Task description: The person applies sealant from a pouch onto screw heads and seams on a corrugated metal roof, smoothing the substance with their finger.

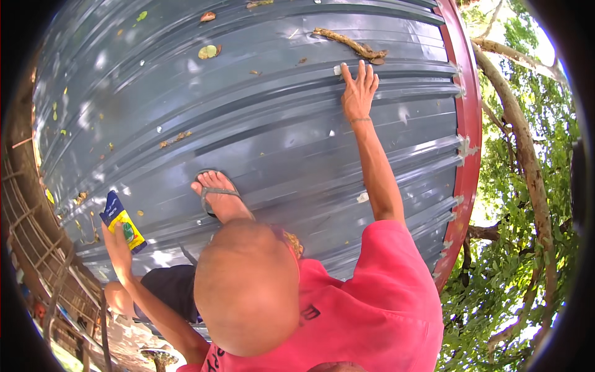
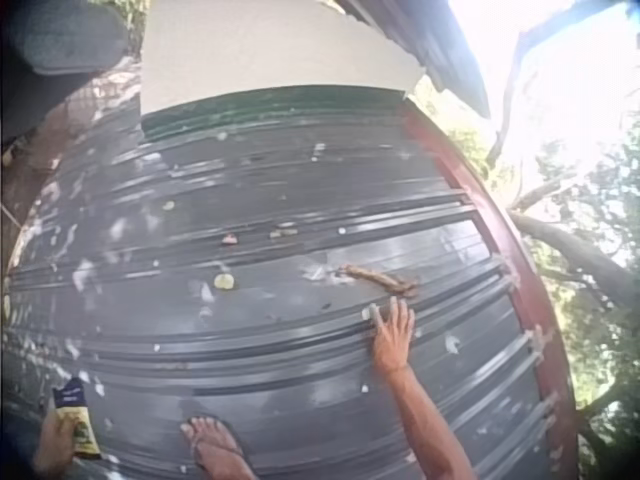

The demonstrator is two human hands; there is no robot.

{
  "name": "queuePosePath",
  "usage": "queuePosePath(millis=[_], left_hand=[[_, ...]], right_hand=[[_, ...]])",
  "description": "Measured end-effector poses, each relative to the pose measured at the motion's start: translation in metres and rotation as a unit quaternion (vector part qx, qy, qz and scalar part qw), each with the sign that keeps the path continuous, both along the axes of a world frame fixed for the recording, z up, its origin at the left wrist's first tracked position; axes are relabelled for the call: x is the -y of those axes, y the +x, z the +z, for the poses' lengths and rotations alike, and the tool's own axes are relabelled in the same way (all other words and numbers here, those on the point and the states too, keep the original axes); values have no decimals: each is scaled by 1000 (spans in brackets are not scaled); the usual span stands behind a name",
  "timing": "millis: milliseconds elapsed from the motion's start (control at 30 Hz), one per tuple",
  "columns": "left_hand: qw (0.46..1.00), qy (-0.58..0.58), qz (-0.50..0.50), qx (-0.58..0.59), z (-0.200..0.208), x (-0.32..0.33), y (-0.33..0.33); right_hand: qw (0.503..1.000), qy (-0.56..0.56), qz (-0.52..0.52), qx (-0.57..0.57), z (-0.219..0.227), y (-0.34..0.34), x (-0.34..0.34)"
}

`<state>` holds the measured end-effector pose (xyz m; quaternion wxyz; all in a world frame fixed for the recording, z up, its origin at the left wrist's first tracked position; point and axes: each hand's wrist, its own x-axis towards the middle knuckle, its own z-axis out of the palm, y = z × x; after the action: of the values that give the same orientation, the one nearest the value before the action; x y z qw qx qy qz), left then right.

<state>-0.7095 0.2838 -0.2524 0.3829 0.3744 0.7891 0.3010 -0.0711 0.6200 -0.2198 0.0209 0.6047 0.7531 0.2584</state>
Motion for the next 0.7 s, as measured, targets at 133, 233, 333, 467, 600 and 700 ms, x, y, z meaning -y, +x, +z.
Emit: queuePosePath(millis=[133, 233, 333, 467, 600, 700], left_hand=[[1000, 1, 10, 9, 2, -1, 3], [1000, 5, 8, 13, 3, -2, 5], [1000, 14, 4, 14, 4, -6, 10], [998, 11, 17, 55, 6, -14, 13], [998, 1, 18, 60, 4, -15, 5], [1000, 19, -13, -2, 4, -20, 5]], right_hand=[[997, -23, -14, -74, 2, 11, 5], [988, -51, -55, -136, -7, 8, 19], [977, -71, -87, -182, -20, -10, 27], [982, -66, -72, -159, -27, -21, 33], [996, -28, -28, -82, -22, -19, 32], [999, -1, -1, -53, -15, -14, 23]])
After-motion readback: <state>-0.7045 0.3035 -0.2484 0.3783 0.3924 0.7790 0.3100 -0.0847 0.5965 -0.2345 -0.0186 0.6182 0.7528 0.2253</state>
